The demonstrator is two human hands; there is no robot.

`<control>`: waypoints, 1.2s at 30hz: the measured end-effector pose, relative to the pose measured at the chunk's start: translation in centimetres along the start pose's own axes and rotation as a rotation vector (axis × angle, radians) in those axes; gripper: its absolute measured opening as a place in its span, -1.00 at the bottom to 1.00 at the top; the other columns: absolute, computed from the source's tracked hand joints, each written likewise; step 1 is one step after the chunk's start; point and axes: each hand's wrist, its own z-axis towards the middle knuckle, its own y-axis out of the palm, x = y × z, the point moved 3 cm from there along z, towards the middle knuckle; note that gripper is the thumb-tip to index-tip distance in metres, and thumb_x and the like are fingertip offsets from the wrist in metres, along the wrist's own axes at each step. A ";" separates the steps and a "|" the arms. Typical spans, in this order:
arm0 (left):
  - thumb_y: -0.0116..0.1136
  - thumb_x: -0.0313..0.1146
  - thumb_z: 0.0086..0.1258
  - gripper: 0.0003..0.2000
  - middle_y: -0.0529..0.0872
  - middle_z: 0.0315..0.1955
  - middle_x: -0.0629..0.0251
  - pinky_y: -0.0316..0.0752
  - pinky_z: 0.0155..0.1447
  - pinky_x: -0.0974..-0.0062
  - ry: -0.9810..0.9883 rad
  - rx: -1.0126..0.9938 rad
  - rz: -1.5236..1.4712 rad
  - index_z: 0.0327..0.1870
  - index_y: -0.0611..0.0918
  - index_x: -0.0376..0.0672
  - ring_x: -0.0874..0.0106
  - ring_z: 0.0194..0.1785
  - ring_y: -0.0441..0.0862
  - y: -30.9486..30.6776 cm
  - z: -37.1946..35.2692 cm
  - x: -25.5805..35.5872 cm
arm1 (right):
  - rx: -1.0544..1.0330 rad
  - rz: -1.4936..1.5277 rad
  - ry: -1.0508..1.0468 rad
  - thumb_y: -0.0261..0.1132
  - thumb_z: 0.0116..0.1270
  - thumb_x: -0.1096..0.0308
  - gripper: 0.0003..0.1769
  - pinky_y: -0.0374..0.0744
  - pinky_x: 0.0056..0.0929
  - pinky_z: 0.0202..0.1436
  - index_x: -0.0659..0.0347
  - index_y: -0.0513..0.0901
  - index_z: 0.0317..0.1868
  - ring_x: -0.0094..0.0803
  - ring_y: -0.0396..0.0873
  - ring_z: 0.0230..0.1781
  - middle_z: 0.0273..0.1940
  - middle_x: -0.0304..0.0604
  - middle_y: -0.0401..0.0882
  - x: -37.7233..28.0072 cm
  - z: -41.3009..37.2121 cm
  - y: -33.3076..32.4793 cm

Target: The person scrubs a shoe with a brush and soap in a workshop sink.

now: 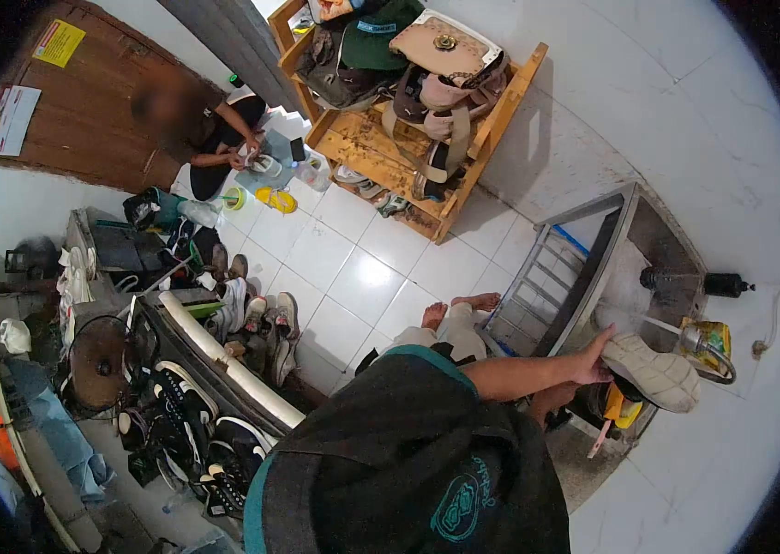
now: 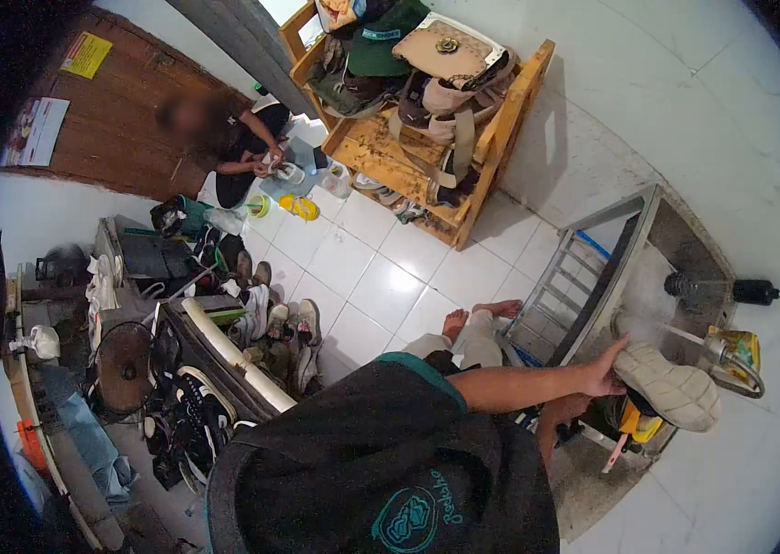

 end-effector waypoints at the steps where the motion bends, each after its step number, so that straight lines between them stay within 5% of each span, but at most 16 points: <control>1: 0.12 0.50 0.10 -0.19 0.47 0.14 0.36 0.34 0.06 0.35 0.009 -0.029 -0.002 0.24 0.48 0.08 0.36 0.08 0.35 0.0 0.0 -0.1 | -0.002 0.003 0.001 0.26 0.37 0.02 -0.29 0.50 -0.09 0.15 0.37 0.34 0.32 0.15 0.53 0.11 0.12 0.26 0.53 0.0 0.0 -0.1; 36: 0.27 0.41 0.04 -0.28 0.55 0.05 0.40 0.41 0.02 0.43 0.006 0.006 0.077 0.12 0.56 0.10 0.41 0.00 0.44 0.7 -0.7 -0.8 | -0.026 0.019 -0.024 0.25 0.36 0.04 -0.30 0.50 -0.08 0.13 0.37 0.32 0.33 0.17 0.54 0.07 0.10 0.26 0.53 0.5 -0.4 -0.3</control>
